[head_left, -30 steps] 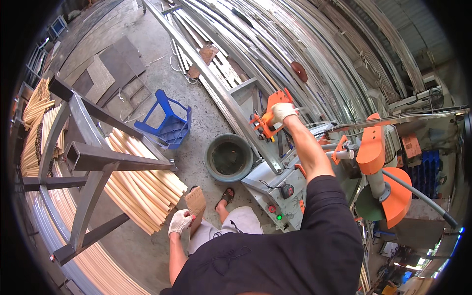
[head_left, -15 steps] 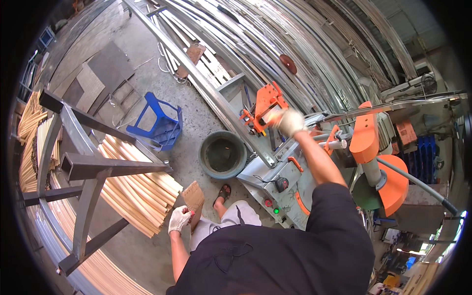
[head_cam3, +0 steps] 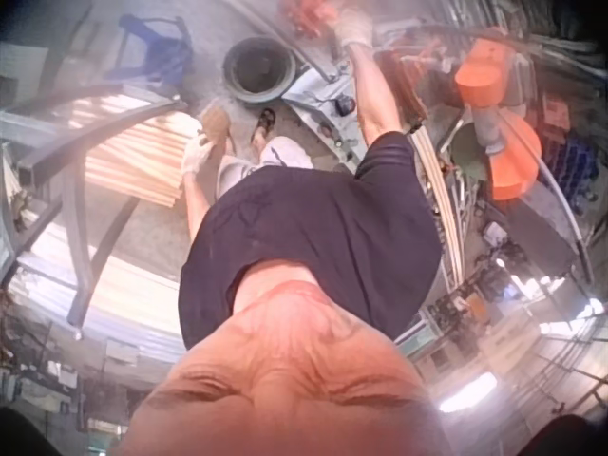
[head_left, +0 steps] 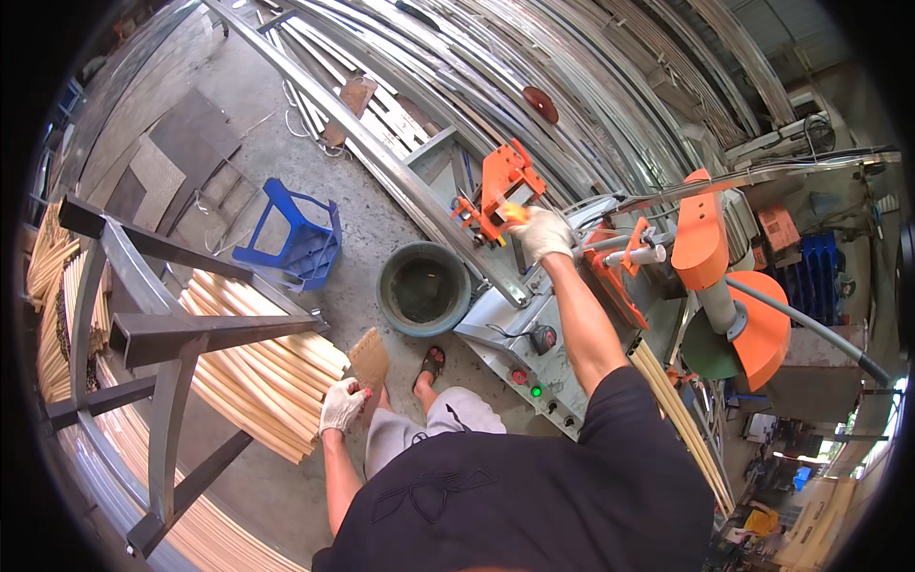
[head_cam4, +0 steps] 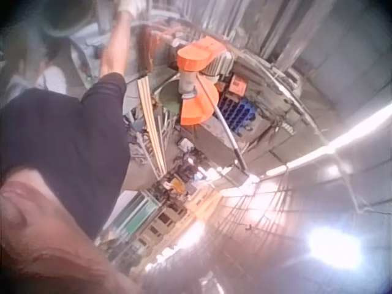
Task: The person uses a circular saw to cut multiple metal tubes at once, then stacks the cut tubes onto a metal rack and uses an air nozzle to clean the saw table.
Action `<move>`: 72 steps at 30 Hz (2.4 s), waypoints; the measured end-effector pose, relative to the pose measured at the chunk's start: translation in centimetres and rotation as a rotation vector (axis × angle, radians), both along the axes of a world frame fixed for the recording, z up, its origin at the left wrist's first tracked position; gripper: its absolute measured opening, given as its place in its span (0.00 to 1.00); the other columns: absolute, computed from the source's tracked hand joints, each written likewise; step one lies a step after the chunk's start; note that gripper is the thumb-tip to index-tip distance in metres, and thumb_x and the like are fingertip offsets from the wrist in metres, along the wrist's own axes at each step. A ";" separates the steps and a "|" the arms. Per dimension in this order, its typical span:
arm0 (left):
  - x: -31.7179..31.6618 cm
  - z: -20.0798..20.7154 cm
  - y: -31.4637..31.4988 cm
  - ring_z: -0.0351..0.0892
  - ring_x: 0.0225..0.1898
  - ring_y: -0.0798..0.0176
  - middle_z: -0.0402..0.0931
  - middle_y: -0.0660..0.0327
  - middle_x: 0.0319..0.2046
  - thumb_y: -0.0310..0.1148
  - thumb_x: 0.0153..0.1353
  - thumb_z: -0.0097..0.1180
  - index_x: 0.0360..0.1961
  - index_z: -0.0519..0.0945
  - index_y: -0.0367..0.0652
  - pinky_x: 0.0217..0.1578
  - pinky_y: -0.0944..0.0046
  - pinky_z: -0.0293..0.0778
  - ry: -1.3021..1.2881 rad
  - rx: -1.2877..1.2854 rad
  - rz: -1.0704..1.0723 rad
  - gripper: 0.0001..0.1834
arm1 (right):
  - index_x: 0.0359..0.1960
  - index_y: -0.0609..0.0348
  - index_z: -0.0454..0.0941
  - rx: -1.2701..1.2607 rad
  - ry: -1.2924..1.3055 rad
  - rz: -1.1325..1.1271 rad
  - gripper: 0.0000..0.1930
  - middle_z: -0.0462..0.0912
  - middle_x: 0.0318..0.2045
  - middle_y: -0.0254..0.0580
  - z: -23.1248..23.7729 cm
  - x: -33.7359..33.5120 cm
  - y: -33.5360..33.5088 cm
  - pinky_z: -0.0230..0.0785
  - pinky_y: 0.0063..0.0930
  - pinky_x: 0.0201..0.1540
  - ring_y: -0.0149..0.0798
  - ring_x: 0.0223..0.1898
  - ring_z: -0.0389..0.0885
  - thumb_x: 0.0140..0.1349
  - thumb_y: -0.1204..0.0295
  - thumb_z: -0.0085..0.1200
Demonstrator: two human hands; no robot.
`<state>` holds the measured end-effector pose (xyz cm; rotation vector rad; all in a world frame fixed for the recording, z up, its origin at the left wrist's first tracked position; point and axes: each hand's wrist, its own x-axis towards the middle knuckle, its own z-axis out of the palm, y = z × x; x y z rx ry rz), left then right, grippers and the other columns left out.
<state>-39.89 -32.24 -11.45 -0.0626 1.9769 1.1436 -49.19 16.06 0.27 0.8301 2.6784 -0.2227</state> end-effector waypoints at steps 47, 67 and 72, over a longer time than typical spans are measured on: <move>0.2 2.0 1.5 0.60 0.18 0.65 0.64 0.58 0.14 0.33 0.52 0.62 0.21 0.69 0.35 0.22 0.58 0.61 0.231 -0.060 -0.241 0.16 | 0.32 0.60 0.86 0.061 -0.332 0.235 0.27 0.86 0.31 0.51 4.2 7.6 6.7 0.78 0.41 0.39 0.49 0.35 0.86 0.45 0.45 0.67; -9.4 4.4 10.2 0.72 0.27 0.73 0.73 0.65 0.27 0.29 0.65 0.57 0.32 0.72 0.39 0.26 0.69 0.74 0.435 0.310 0.298 0.07 | 0.44 0.61 0.79 -0.312 0.459 -0.234 0.32 0.84 0.32 0.53 -0.5 9.3 5.1 0.72 0.39 0.42 0.53 0.39 0.84 0.49 0.45 0.66; -19.6 3.9 16.9 0.75 0.36 0.72 0.76 0.66 0.41 0.29 0.65 0.57 0.50 0.73 0.42 0.32 0.68 0.77 0.507 0.573 0.442 0.14 | 0.50 0.57 0.76 -0.388 0.507 -0.143 0.32 0.81 0.48 0.51 -1.9 14.5 2.6 0.72 0.41 0.51 0.52 0.50 0.81 0.46 0.53 0.72</move>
